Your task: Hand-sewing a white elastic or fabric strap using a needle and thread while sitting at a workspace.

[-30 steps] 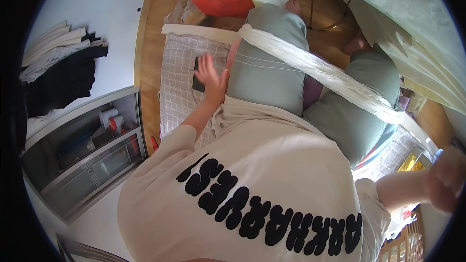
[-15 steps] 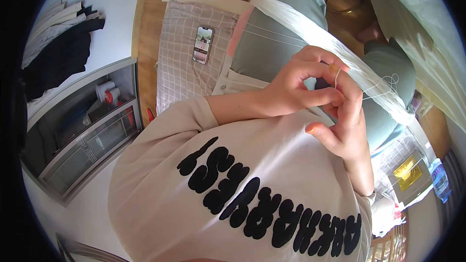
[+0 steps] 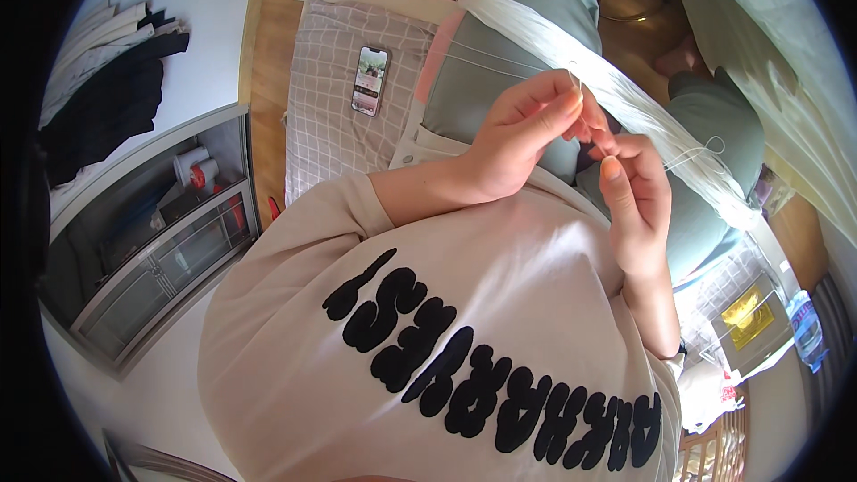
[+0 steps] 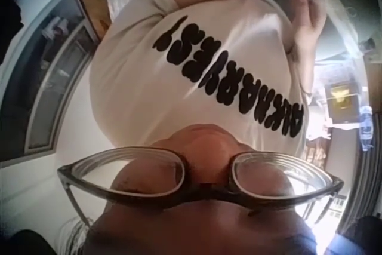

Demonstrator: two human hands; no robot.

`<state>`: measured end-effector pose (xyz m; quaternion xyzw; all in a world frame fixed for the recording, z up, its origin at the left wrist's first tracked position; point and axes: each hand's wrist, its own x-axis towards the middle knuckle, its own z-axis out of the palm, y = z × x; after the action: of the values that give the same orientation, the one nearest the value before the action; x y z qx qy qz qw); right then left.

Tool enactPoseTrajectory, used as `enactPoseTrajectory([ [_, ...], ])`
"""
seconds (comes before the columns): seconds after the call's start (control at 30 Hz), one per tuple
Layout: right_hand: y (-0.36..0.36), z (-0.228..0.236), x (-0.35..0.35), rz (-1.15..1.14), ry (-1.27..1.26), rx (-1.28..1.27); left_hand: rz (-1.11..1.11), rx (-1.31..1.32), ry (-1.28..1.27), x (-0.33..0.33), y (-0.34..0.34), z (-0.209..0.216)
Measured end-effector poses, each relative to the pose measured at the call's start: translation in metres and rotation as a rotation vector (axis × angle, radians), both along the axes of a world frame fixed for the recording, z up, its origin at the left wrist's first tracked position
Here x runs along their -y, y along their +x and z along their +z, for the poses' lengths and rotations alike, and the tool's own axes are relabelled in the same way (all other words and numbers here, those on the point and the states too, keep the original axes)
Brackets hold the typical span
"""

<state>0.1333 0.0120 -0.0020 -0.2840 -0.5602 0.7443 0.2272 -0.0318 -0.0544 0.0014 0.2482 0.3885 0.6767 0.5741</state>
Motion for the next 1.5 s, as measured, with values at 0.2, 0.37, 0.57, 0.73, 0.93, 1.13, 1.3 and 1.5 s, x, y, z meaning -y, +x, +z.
enactPoseTrajectory([
  [0.2, -0.002, 0.0, -0.006, 0.054, -0.596, -0.034, -0.122, 0.021, 0.005, 0.001, -0.003, 0.003],
  [0.37, -0.002, 0.0, -0.014, -0.005, -0.879, -0.089, -0.243, -0.397, -0.142, 0.004, -0.008, 0.006],
  [0.57, 0.001, 0.008, -0.002, -0.128, -0.266, -0.073, -0.154, -0.853, -0.2, 0.004, -0.009, -0.002],
  [0.73, 0.0, 0.02, 0.012, -0.064, 0.247, 0.073, -0.021, -0.706, -0.129, 0.003, -0.003, -0.004],
  [0.93, -0.006, 0.018, 0.011, 0.183, 0.286, 0.299, -0.024, -0.046, -0.192, 0.003, 0.001, 0.007],
  [1.13, -0.007, 0.006, 0.002, -0.013, -0.11, 0.147, -0.139, 0.028, -0.117, 0.001, -0.003, 0.01],
  [1.3, 0.003, 0.003, -0.009, -0.077, -0.268, 0.081, -0.196, -1.061, -0.127, 0.007, -0.014, 0.001],
  [1.5, 0.006, -0.007, 0.001, 0.07, -0.139, 0.123, 0.178, -1.451, 0.173, 0.003, -0.009, -0.01],
])
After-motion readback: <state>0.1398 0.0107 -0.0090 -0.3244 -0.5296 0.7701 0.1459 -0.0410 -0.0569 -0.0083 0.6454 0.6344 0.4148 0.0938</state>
